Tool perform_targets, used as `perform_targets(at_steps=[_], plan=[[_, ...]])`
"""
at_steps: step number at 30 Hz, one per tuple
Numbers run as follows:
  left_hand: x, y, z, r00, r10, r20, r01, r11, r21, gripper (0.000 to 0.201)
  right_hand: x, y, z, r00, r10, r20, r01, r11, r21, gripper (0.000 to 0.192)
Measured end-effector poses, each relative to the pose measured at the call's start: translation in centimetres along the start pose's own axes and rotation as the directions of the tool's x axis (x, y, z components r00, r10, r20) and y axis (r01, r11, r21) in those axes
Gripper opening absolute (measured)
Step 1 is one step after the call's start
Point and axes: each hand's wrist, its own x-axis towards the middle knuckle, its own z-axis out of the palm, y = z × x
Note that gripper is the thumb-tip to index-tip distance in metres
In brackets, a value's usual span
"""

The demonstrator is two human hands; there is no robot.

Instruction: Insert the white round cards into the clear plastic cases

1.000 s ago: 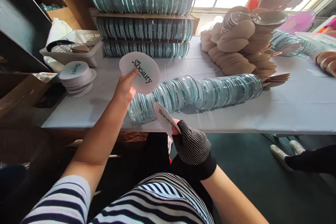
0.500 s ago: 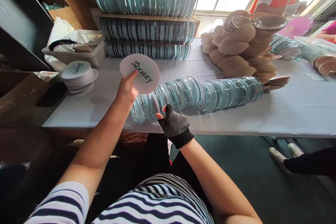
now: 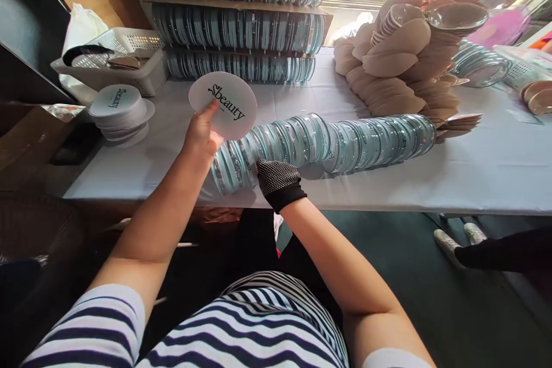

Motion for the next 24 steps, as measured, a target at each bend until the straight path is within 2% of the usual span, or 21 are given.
perform_targets(at_steps=[3,6,8,9,10,11,12,13,14,15,16,17,18,19,20,21,22,23,24], plan=[[0.2,-0.1,-0.3,1.0,0.0,-0.001,0.0,1.0,0.021,0.032,-0.1,0.0,-0.5,0.998,-0.004,0.058,0.001,0.999,0.051,0.032],[0.5,-0.3,-0.6,1.0,0.022,0.012,-0.022,0.998,0.062,0.036,0.0,0.0,-0.5,0.998,0.034,0.047,-0.04,0.989,0.145,0.031],[0.6,-0.5,-0.6,0.999,0.038,0.015,-0.039,0.996,0.078,0.039,0.1,0.3,-0.2,0.984,0.062,0.165,-0.117,0.929,0.352,0.026],[0.6,-0.7,-0.6,0.999,0.044,0.012,-0.045,0.996,0.082,0.04,0.1,0.5,0.0,0.959,0.033,0.28,-0.182,0.832,0.524,0.023],[0.6,-0.8,-0.5,0.999,0.053,0.004,-0.053,0.995,0.083,0.041,0.1,0.8,0.1,0.92,-0.039,0.389,-0.267,0.664,0.699,0.022],[0.5,-1.0,-0.4,0.998,0.068,-0.002,-0.067,0.994,0.086,0.042,0.1,1.1,0.3,0.879,-0.14,0.457,-0.359,0.436,0.825,0.025],[0.4,-1.1,-0.3,0.996,0.09,-0.003,-0.089,0.992,0.09,0.044,0.2,1.3,0.5,0.851,-0.236,0.469,-0.434,0.188,0.881,0.03],[0.2,-1.3,-0.1,0.993,0.119,0.001,-0.118,0.988,0.097,0.046,0.2,1.5,0.7,0.845,-0.297,0.444,-0.474,-0.034,0.88,0.034],[0.0,-1.6,0.1,0.988,0.151,0.01,-0.151,0.983,0.107,0.048,0.3,1.7,0.9,0.85,-0.325,0.416,-0.491,-0.202,0.847,0.034],[-0.1,-1.8,0.3,0.983,0.181,0.021,-0.182,0.976,0.12,0.05,0.4,1.7,1.1,0.854,-0.326,0.405,-0.502,-0.309,0.808,0.03],[-0.3,-1.9,0.5,0.978,0.204,0.033,-0.207,0.969,0.132,0.051,0.5,1.6,1.3,0.852,-0.319,0.415,-0.514,-0.359,0.779,0.023],[-0.5,-2.1,0.7,0.974,0.221,0.041,-0.225,0.963,0.145,0.052,0.7,1.5,1.5,0.846,-0.312,0.433,-0.527,-0.363,0.769,0.018],[-0.7,-2.2,0.8,0.972,0.232,0.046,-0.237,0.959,0.158,0.053,0.8,1.4,1.5,0.835,-0.309,0.454,-0.541,-0.321,0.777,0.019],[-0.8,-2.3,0.9,0.97,0.239,0.051,-0.245,0.955,0.169,0.054,0.9,1.3,1.4,0.825,-0.306,0.476,-0.549,-0.232,0.803,0.024],[-1.0,-2.4,1.0,0.968,0.246,0.054,-0.252,0.951,0.179,0.053,1.0,1.4,1.2,0.817,-0.296,0.495,-0.542,-0.096,0.835,0.029],[-1.1,-2.5,1.1,0.966,0.253,0.057,-0.259,0.948,0.186,0.053,1.1,1.5,0.8,0.818,-0.271,0.507,-0.503,0.088,0.86,0.033],[-1.2,-2.5,1.2,0.964,0.259,0.058,-0.266,0.945,0.191,0.052,1.2,1.7,0.3,0.842,-0.216,0.495,-0.423,0.306,0.853,0.036],[-1.3,-2.5,1.3,0.962,0.265,0.058,-0.272,0.942,0.195,0.05,1.4,2.1,-0.3,0.889,-0.134,0.437,-0.31,0.527,0.792,0.038],[-1.4,-2.4,1.5,0.961,0.272,0.054,-0.277,0.941,0.196,0.048,1.7,2.5,-1.1,0.945,-0.051,0.323,-0.193,0.711,0.676,0.038]])
